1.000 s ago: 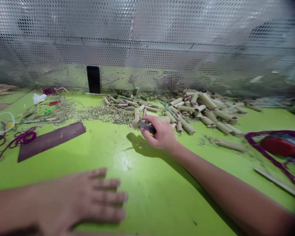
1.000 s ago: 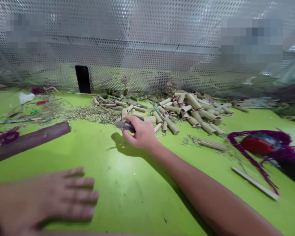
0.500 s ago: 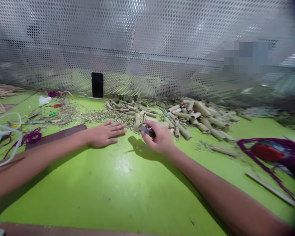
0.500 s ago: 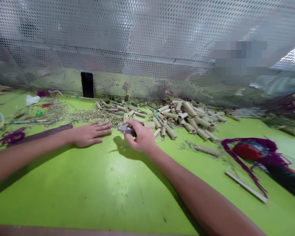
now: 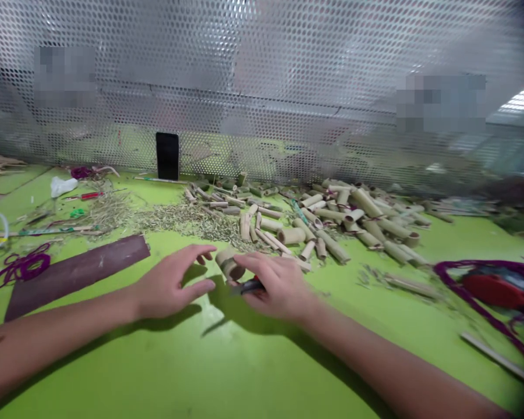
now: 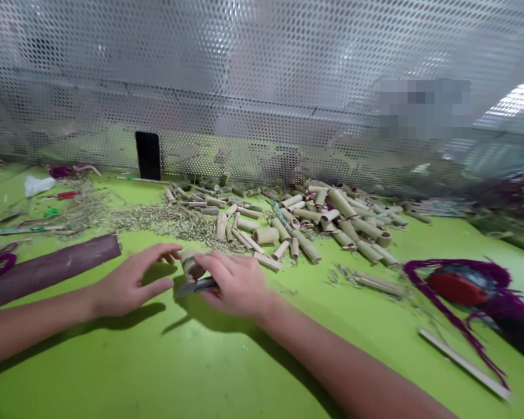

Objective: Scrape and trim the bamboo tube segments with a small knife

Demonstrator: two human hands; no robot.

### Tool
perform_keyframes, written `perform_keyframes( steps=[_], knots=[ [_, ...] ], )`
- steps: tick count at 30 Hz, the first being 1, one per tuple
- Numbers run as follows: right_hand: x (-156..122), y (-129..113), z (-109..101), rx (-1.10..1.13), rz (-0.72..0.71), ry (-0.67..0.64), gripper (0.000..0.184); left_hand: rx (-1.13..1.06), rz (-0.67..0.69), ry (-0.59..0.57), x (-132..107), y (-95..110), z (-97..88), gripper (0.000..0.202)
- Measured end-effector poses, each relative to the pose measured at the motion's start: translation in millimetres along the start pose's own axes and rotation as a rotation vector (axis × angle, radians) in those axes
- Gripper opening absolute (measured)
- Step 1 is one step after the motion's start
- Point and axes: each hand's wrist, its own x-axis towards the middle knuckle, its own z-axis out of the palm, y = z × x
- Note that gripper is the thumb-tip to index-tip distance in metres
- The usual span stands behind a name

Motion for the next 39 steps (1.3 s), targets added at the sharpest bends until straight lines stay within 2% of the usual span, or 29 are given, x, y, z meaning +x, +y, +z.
perform_keyframes(
  steps=[3, 5, 8, 10, 12, 16, 19, 22, 28, 33, 39],
  knots=[
    [5.6, -10.2, 1.8, -0.055, -0.083, 0.046, 0.020, -0.232, -0.053, -0.078, 3.1, 9.4, 2.6, 0.045],
    [7.5, -13.9, 2.7, -0.058, -0.096, 0.015, 0.020, -0.229, -0.064, -0.072, 5.2, 10.1, 1.4, 0.037],
    [6.8, -12.7, 2.1, -0.019, -0.094, -0.052, 0.023, -0.125, -0.049, -0.053, 6.0, 6.4, -3.0, 0.036],
    [5.0, -7.9, -0.4, 0.027, -0.047, -0.117, 0.023, -0.042, -0.005, -0.065, 5.9, 3.1, -5.9, 0.041],
    [3.7, -2.6, -4.1, 0.060, 0.065, -0.218, 0.024, 0.048, 0.050, -0.078, 6.1, 0.1, -7.9, 0.043],
    [5.8, -0.7, -9.8, 0.085, 0.296, -0.391, 0.035, 0.173, 0.104, -0.099, 7.3, -3.1, -9.9, 0.032],
    [10.3, -8.3, -8.6, 0.103, 0.338, -0.470, 0.040, 0.226, 0.088, -0.087, 7.9, -2.7, -11.2, 0.035],
    [14.2, -16.3, -4.3, 0.072, 0.312, -0.526, 0.037, 0.219, 0.101, -0.100, 7.9, -2.0, -12.4, 0.042],
    [17.0, -24.0, -0.7, -0.003, 0.272, -0.513, 0.024, 0.146, 0.175, -0.099, 6.7, -3.8, -13.4, 0.034],
    [17.5, -30.6, -2.0, -0.048, 0.242, -0.455, 0.024, 0.144, 0.161, -0.087, 5.4, -2.7, -12.4, 0.033],
    [18.4, -30.5, -2.6, -0.018, 0.265, -0.480, 0.025, 0.144, 0.159, -0.081, 5.3, -2.1, -12.6, 0.028]
  ],
)
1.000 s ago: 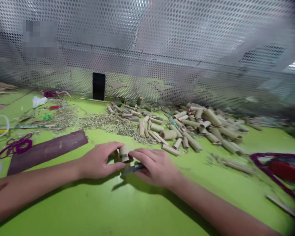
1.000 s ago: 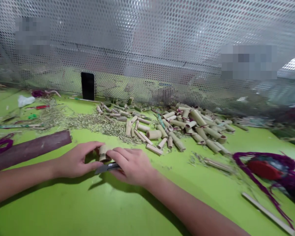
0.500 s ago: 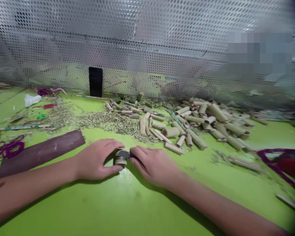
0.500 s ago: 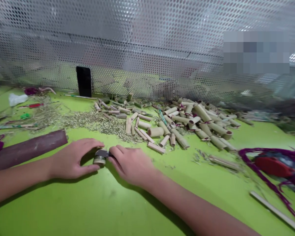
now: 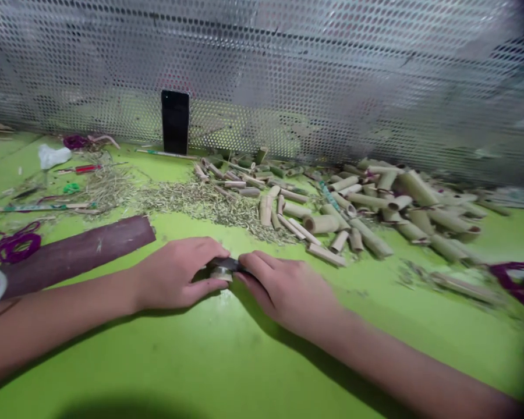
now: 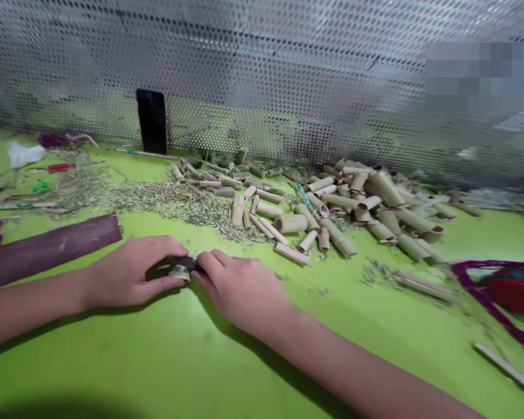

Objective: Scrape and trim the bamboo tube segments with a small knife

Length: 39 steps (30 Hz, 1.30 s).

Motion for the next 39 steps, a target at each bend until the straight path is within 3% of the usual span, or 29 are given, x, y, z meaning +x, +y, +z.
perform_keyframes(
  steps=[15, 21, 27, 39],
  knots=[
    [-3.8, 8.6, -0.9, 0.125, 0.012, -0.069, 0.023, -0.040, 0.055, -0.038, 0.0, -6.8, -1.2, 0.029],
    [-2.3, 12.2, -4.2, 0.261, 0.075, 0.020, 0.014, -0.061, -0.075, -0.028, 2.0, -7.1, -0.8, 0.057],
    [2.4, 3.1, -3.1, 0.486, 0.139, 0.058, 0.015, -0.097, -0.036, -0.028, 5.2, -5.9, 0.6, 0.052],
    [2.0, -4.8, -1.6, 0.542, 0.139, 0.079, 0.015, -0.051, 0.015, 0.032, 4.1, -10.6, 7.4, 0.053]
  ],
)
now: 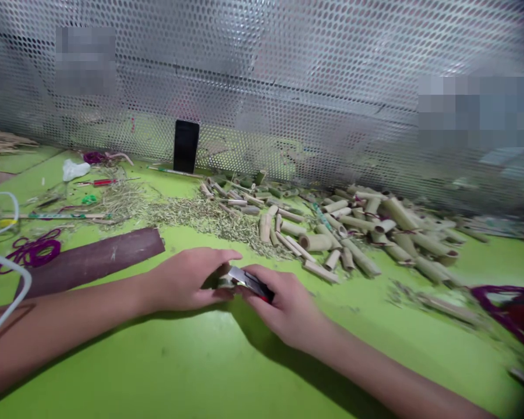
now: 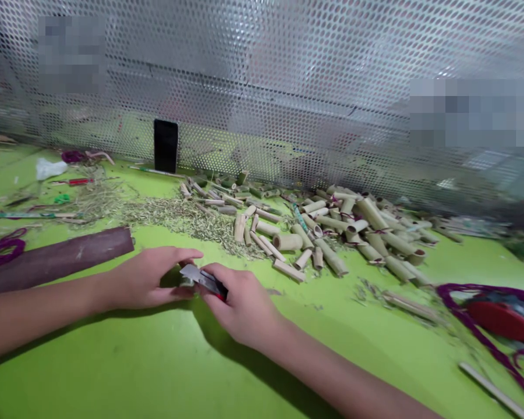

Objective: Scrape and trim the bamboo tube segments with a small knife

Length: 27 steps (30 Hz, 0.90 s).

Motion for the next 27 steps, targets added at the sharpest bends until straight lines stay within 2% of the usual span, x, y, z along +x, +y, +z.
perform_keyframes(
  steps=[8, 13, 18, 23, 27],
  knots=[
    [3.0, -3.1, 0.2, 0.022, 0.077, -0.029, 0.014, 0.033, 0.036, -0.016, 0.9, 2.4, -1.1, 0.056],
    [1.3, 0.1, 2.3, -0.086, 0.063, -0.053, 0.014, 0.018, 0.013, -0.013, 0.6, 3.9, -2.1, 0.058],
    [-0.1, -2.6, -0.1, -0.062, 0.056, -0.071, 0.013, 0.005, -0.013, -0.024, 0.7, 4.6, -3.5, 0.057],
    [2.0, -4.1, -14.4, 0.007, 0.104, 0.037, 0.016, 0.010, -0.102, -0.037, 1.6, 6.4, -7.0, 0.060],
    [7.7, 14.7, -19.7, -0.130, 0.114, 0.073, 0.017, 0.000, -0.114, -0.050, 0.5, 7.3, -8.7, 0.059]
  ],
)
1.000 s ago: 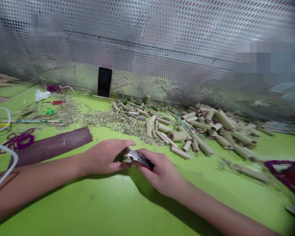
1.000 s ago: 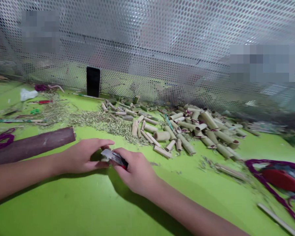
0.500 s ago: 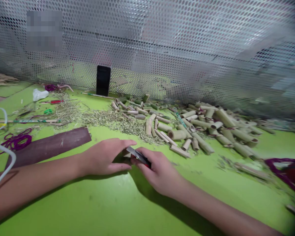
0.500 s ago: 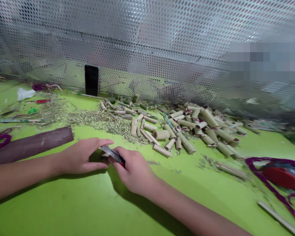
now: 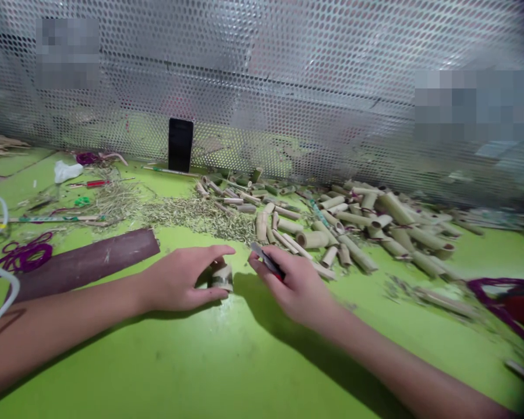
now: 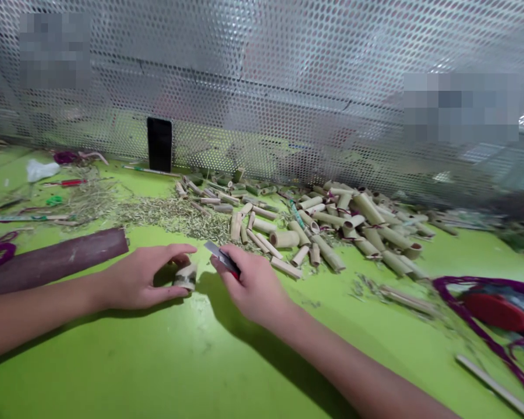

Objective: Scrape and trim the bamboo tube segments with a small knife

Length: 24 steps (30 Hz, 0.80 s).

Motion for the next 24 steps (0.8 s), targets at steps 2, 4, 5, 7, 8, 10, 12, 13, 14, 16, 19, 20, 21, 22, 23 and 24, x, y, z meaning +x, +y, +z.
perform_keyframes(
  steps=[2, 4, 5, 7, 8, 10, 12, 13, 14, 16, 19, 20, 21, 22, 23, 24],
  knots=[
    [4.2, 10.9, 2.6, -0.105, -0.001, -0.016, 0.014, -0.014, -0.002, -0.011, -0.7, -0.2, -0.2, 0.058],
    [7.3, 17.6, 4.5, -0.193, 0.016, -0.018, 0.012, -0.024, -0.004, -0.013, -1.0, -0.6, -0.2, 0.058],
    [8.1, 18.6, 4.7, -0.224, 0.028, -0.016, 0.012, -0.025, -0.004, -0.010, -1.0, -0.8, -0.2, 0.057],
    [7.9, 16.1, 3.5, -0.253, 0.032, -0.023, 0.014, -0.024, 0.000, -0.004, -0.9, -1.1, -0.2, 0.056],
    [6.8, 13.1, 2.6, -0.252, 0.016, -0.035, 0.016, -0.027, 0.004, -0.003, -0.8, -1.2, -0.1, 0.055],
    [3.0, 5.7, 1.5, -0.236, -0.055, -0.069, 0.021, -0.040, 0.015, -0.001, -0.8, -1.2, 0.1, 0.053],
    [-1.5, -1.0, 2.5, -0.230, -0.127, -0.107, 0.027, -0.044, 0.020, 0.006, -1.1, -1.2, 0.3, 0.052],
    [-3.4, -3.5, 3.9, -0.241, -0.152, -0.123, 0.029, -0.040, 0.021, 0.012, -1.3, -1.0, 0.3, 0.051],
    [-4.9, -5.5, 5.7, -0.262, -0.169, -0.137, 0.031, -0.033, 0.022, 0.017, -1.4, -0.8, 0.2, 0.051],
    [-6.2, -8.1, 9.5, -0.324, -0.186, -0.161, 0.030, -0.016, 0.030, 0.022, -1.5, -0.3, 0.0, 0.050],
    [-5.4, -11.6, 13.3, -0.406, -0.197, -0.183, 0.023, 0.007, 0.052, 0.024, -0.8, -0.1, 0.0, 0.045],
    [-4.9, -13.1, 13.9, -0.423, -0.195, -0.188, 0.021, 0.014, 0.052, 0.021, -0.4, -0.3, 0.2, 0.042],
    [-4.5, -14.7, 14.2, -0.435, -0.192, -0.191, 0.020, 0.020, 0.048, 0.014, 0.1, -0.5, 0.5, 0.039],
    [-4.3, -16.4, 14.3, -0.447, -0.188, -0.194, 0.019, 0.025, 0.043, 0.007, 0.5, -0.9, 0.8, 0.036],
    [-4.2, -18.1, 14.3, -0.459, -0.185, -0.196, 0.019, 0.030, 0.038, 0.002, 0.9, -1.2, 1.1, 0.034],
    [-4.2, -19.8, 14.3, -0.471, -0.180, -0.199, 0.018, 0.033, 0.034, 0.001, 1.2, -1.4, 1.3, 0.033]
  ],
)
